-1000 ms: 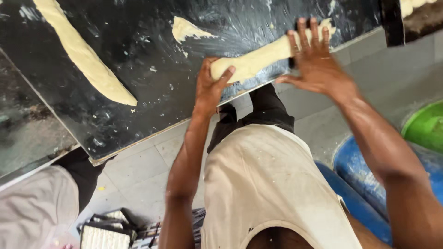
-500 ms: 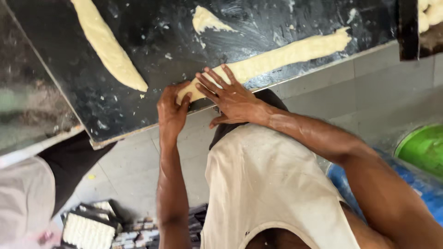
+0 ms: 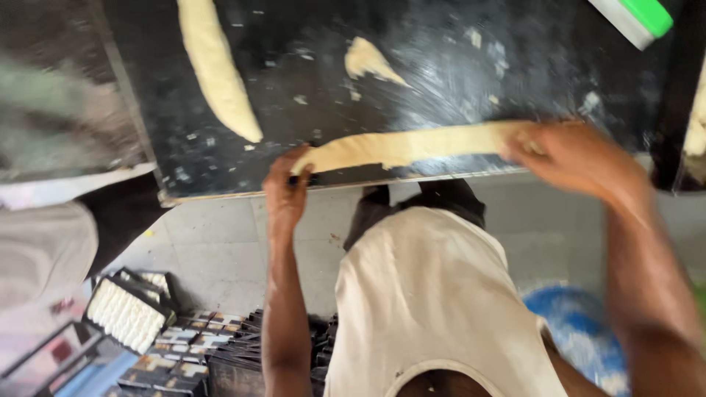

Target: The person shapes pieces of dough by hand on a dark table, rolling and pinching them into small rounds before placing them onto a baking tray.

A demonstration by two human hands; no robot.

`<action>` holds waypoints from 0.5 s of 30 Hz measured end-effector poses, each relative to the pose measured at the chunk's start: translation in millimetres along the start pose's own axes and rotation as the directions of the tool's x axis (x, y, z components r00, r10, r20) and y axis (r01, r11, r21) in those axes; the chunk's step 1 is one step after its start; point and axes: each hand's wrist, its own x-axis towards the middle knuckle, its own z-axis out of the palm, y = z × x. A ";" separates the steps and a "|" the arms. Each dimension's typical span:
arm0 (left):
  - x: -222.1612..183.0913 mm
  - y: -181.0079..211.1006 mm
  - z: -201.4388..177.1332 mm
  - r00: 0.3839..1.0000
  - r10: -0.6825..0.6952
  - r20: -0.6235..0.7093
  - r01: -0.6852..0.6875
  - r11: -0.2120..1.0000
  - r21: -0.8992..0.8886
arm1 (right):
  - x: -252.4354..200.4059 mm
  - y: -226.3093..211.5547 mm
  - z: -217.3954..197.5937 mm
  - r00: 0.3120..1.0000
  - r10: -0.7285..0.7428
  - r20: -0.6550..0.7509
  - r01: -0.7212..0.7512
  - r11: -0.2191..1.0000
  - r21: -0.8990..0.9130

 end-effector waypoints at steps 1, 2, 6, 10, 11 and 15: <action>0.7 -3.0 0.3 0.999 0.003 -0.039 -0.003 1.000 -0.003 | -8.4 18.8 18.8 0.929 -0.326 -0.174 0.358 0.910 0.208; 0.7 -5.8 -1.1 0.999 0.010 -0.034 -0.010 1.000 -0.001 | -7.3 29.8 45.4 0.957 0.014 0.289 -0.124 0.922 0.366; -3.0 -11.8 -27.5 0.993 0.012 -0.117 0.004 0.991 0.133 | -19.3 57.7 164.3 0.796 0.179 0.578 -0.535 0.655 0.534; -10.0 -14.8 -109.1 0.888 0.168 -0.427 0.004 0.928 0.373 | -39.9 53.0 247.7 0.674 0.238 0.699 -0.691 0.537 0.484; -11.1 -16.4 -138.9 0.865 0.096 -0.493 0.040 0.965 0.257 | -41.5 49.4 256.9 0.660 0.258 0.706 -0.723 0.475 0.501; -2.7 -18.8 -237.2 0.832 0.262 -0.489 0.093 0.803 0.589 | -53.1 21.9 277.7 0.666 0.248 0.703 -0.733 0.392 0.556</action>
